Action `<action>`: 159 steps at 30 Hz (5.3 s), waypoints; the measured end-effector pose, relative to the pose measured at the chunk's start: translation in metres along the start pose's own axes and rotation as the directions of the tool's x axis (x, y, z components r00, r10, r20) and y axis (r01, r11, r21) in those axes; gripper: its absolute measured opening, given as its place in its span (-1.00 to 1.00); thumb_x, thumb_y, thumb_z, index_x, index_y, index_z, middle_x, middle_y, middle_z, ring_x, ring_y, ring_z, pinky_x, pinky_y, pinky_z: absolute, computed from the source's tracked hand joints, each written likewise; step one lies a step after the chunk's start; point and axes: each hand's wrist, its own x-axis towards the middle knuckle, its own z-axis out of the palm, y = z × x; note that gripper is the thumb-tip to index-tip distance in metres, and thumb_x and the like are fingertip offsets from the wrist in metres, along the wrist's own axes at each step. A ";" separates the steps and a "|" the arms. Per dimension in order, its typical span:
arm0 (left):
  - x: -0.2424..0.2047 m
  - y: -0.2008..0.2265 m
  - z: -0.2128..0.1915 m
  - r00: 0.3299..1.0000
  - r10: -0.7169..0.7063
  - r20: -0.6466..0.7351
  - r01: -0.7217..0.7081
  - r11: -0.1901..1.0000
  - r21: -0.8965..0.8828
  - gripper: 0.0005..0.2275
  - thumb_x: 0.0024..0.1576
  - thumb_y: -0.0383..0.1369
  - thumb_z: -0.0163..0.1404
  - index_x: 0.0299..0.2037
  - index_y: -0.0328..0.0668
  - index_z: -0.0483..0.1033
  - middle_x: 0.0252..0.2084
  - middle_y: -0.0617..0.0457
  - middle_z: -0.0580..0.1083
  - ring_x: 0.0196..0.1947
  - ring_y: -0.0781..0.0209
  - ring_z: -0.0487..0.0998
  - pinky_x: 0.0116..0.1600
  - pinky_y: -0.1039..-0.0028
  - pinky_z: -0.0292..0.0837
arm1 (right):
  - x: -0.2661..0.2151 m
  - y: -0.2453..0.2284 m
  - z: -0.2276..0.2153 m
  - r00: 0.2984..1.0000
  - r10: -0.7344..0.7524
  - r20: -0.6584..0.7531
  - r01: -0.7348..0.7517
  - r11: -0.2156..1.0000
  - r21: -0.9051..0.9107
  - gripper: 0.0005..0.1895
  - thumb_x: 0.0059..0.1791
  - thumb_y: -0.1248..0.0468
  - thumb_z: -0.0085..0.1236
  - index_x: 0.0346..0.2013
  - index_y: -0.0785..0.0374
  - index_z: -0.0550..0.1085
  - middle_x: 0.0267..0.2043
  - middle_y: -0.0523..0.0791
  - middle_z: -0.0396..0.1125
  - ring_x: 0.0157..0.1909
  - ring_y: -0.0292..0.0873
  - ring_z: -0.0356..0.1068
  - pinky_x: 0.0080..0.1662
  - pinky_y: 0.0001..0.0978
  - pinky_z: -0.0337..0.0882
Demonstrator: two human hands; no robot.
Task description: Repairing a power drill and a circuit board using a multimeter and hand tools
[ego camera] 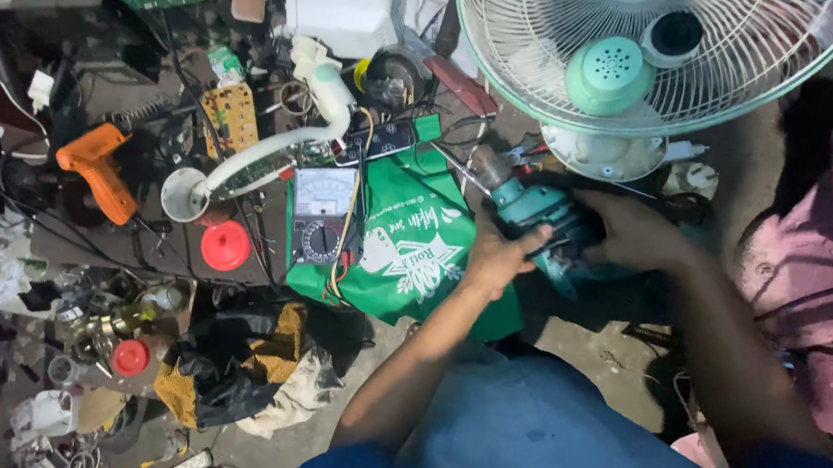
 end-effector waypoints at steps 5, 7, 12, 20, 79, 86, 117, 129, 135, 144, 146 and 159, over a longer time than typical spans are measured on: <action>0.022 -0.016 -0.008 0.998 0.016 -0.065 -0.009 0.994 0.112 -0.11 0.00 -0.23 0.31 0.46 -0.27 -0.03 0.27 -0.56 0.26 0.13 -0.59 0.41 -0.08 -0.13 0.55 | 0.014 0.012 0.007 0.998 0.052 0.028 -0.050 0.997 -0.058 0.18 -0.38 -0.04 0.57 0.42 0.29 0.24 0.26 0.18 0.35 0.35 0.25 0.26 0.31 0.15 0.25; 0.037 -0.030 -0.008 0.995 0.055 -0.089 -0.040 0.986 0.165 -0.19 0.01 -0.21 0.30 0.42 -0.27 0.09 0.18 -0.51 0.38 0.04 -0.49 0.51 -0.15 -0.02 0.61 | 0.016 0.014 0.004 0.998 0.069 0.011 -0.068 0.996 -0.057 0.20 -0.40 -0.08 0.58 0.41 0.29 0.26 0.25 0.17 0.36 0.35 0.22 0.27 0.30 0.12 0.27; 0.045 -0.030 -0.004 0.973 0.167 -0.158 -0.101 0.927 0.360 -0.48 -0.02 -0.20 0.28 0.07 -0.38 0.48 -0.32 -0.36 0.57 -0.34 -0.24 0.66 -0.27 0.01 0.56 | 0.014 0.023 0.006 0.997 -0.015 -0.074 0.019 0.998 0.056 0.11 -0.36 0.11 0.53 0.40 0.43 0.26 0.26 0.32 0.30 0.36 0.38 0.19 0.30 0.18 0.23; -0.020 -0.016 -0.040 0.936 0.336 -0.109 -0.282 0.896 0.344 -0.54 0.07 -0.26 0.21 0.14 -0.33 0.48 0.02 -0.37 0.54 0.15 -0.35 0.50 0.20 0.02 0.47 | -0.025 -0.024 0.018 0.957 -0.224 -0.184 0.164 0.942 -0.293 -0.14 -0.20 0.08 0.20 0.39 0.27 0.33 0.13 0.18 0.40 0.17 0.34 0.37 0.16 0.15 0.34; -0.030 0.019 -0.210 0.898 0.332 0.289 -0.252 0.926 -0.281 -0.16 0.02 -0.56 0.25 0.48 -0.15 -0.03 0.12 -0.35 0.33 -0.01 0.01 0.51 0.05 0.24 0.57 | 0.123 -0.207 0.070 0.956 0.060 -0.289 0.287 0.033 0.957 -0.64 0.08 -0.07 0.15 -0.43 0.10 0.51 -0.52 -0.04 0.46 -0.59 -0.22 0.49 -0.59 -0.58 0.43; -0.039 0.043 -0.278 0.876 0.154 0.457 -0.200 0.978 0.054 -0.74 0.19 -0.41 0.09 0.07 -0.22 0.47 -0.12 0.06 0.51 -0.32 0.29 0.50 -0.17 0.51 0.47 | 0.110 -0.198 -0.004 0.927 0.193 -0.321 0.345 -0.105 0.933 -0.55 0.02 0.16 0.18 0.19 0.22 0.47 0.07 -0.10 0.49 -0.04 -0.22 0.51 0.05 -0.34 0.53; 0.001 0.082 -0.256 0.963 0.244 0.116 -0.244 0.603 0.759 -0.65 0.13 -0.09 0.13 -0.45 -0.28 0.57 -0.56 0.03 0.44 -0.59 0.18 0.37 -0.37 0.36 0.34 | 0.099 -0.087 0.030 0.982 0.140 0.126 -0.188 0.664 0.724 -0.19 -0.28 0.49 0.18 0.32 0.44 0.37 0.07 0.12 0.43 -0.01 0.02 0.37 0.09 -0.18 0.32; -0.013 0.099 -0.206 0.869 0.492 -0.061 -0.307 0.632 0.712 -0.83 0.14 -0.15 0.14 -0.37 0.01 0.59 -0.50 -0.02 0.54 -0.34 -0.07 0.64 -0.26 0.26 0.50 | 0.064 -0.206 0.010 0.929 -0.281 0.239 0.246 0.955 0.167 -0.63 -0.28 0.22 0.53 -0.71 0.21 0.41 -0.76 -0.20 0.32 -0.59 -0.26 0.26 -0.49 -0.31 0.16; -0.039 0.110 -0.172 0.883 0.468 0.027 -0.351 0.622 0.700 -0.82 0.21 -0.20 0.05 -0.30 -0.11 0.54 -0.45 -0.19 0.52 -0.24 -0.27 0.61 -0.18 0.03 0.47 | 0.082 -0.186 0.033 0.997 -0.070 -0.022 0.071 0.996 0.049 -0.58 -0.27 0.00 0.52 -0.45 0.24 0.53 -0.52 0.07 0.38 -0.40 -0.03 0.44 -0.37 -0.27 0.28; -0.009 0.055 -0.225 0.907 0.218 0.361 -0.368 0.829 0.422 -0.78 0.32 -0.13 -0.06 -0.16 0.00 0.58 -0.51 0.02 0.56 -0.43 0.27 0.48 -0.34 0.38 0.45 | 0.115 -0.110 0.044 0.948 0.216 -0.233 0.161 0.304 0.939 -0.72 -0.06 0.31 0.35 -0.13 0.31 0.47 -0.26 0.00 0.46 -0.23 -0.04 0.55 -0.16 -0.23 0.55; 0.001 0.044 -0.239 0.892 0.188 0.411 -0.336 0.883 0.326 -0.81 0.31 -0.22 -0.06 -0.16 -0.08 0.56 -0.49 0.03 0.54 -0.49 0.34 0.44 -0.43 0.52 0.41 | 0.129 -0.060 0.049 0.965 0.138 -0.223 0.197 0.180 0.964 -0.73 -0.04 0.29 0.28 -0.10 0.33 0.48 -0.19 0.04 0.47 -0.15 0.04 0.56 -0.04 -0.14 0.54; 0.006 0.109 -0.215 0.882 0.415 0.225 -0.464 0.677 0.571 -0.95 0.09 -0.37 0.18 -0.30 -0.08 0.66 -0.41 -0.08 0.59 -0.35 0.02 0.63 -0.21 0.30 0.54 | 0.080 -0.180 0.015 0.849 -0.374 0.373 0.344 0.927 0.147 -0.72 -0.19 0.12 0.47 -0.64 0.18 0.56 -0.71 -0.15 0.45 -0.65 -0.14 0.34 -0.47 -0.26 0.25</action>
